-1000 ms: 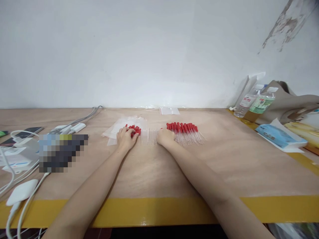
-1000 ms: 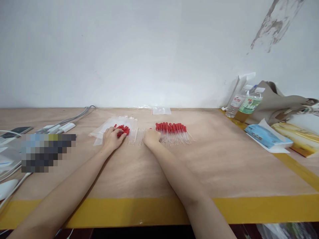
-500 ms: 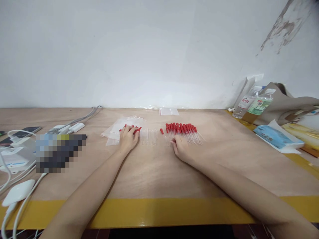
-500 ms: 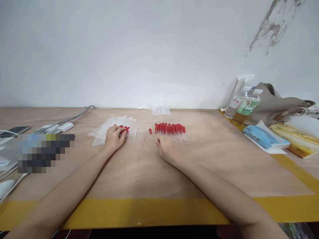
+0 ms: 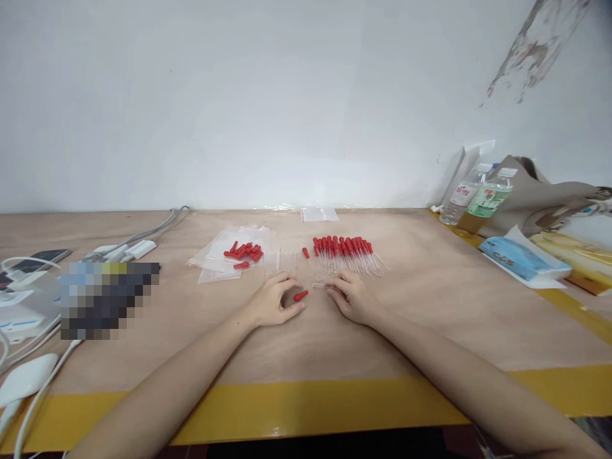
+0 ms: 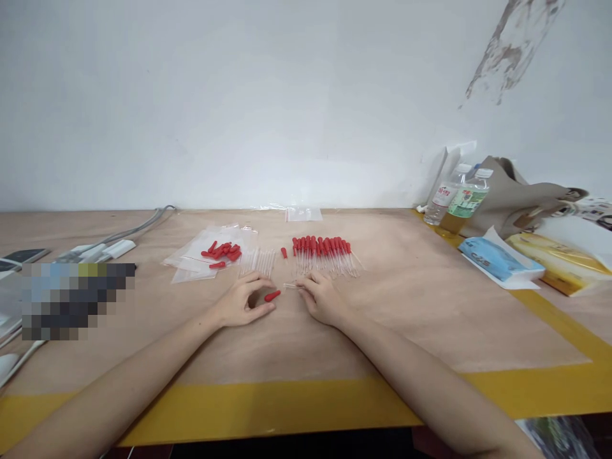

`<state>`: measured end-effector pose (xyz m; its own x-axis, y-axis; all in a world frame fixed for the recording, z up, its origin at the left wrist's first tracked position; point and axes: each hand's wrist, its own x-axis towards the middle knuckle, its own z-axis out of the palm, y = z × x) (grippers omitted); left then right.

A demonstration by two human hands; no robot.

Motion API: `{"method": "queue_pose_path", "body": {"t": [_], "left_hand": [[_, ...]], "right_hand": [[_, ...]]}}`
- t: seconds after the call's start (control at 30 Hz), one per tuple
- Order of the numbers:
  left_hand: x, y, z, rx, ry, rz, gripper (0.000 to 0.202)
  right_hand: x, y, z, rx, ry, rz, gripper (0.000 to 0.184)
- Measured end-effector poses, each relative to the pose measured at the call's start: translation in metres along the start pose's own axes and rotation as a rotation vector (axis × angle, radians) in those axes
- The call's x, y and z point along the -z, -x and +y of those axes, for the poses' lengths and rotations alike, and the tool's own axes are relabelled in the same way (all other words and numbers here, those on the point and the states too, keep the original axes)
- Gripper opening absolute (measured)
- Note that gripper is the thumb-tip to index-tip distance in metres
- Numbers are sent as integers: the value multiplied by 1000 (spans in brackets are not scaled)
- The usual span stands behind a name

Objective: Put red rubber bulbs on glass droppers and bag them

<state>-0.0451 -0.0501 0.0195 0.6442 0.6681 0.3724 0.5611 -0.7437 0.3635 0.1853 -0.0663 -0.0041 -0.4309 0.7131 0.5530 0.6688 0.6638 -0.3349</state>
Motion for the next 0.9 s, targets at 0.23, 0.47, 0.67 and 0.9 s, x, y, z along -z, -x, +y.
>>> {"method": "queue_pose_path", "body": {"t": [0.23, 0.47, 0.67, 0.9], "left_hand": [[-18, -5, -3, 97, 82, 161, 17], [-21, -5, 3, 224, 267, 138, 20], [-21, -5, 6, 225, 378, 136, 18], [-20, -1, 7, 190, 427, 23, 20]], "right_hand": [[0, 0, -4, 2, 26, -8, 18], [-2, -1, -11, -11, -49, 29, 19], [-1, -2, -12, -5, -92, -23, 18], [3, -3, -1, 48, -16, -119, 16]]}}
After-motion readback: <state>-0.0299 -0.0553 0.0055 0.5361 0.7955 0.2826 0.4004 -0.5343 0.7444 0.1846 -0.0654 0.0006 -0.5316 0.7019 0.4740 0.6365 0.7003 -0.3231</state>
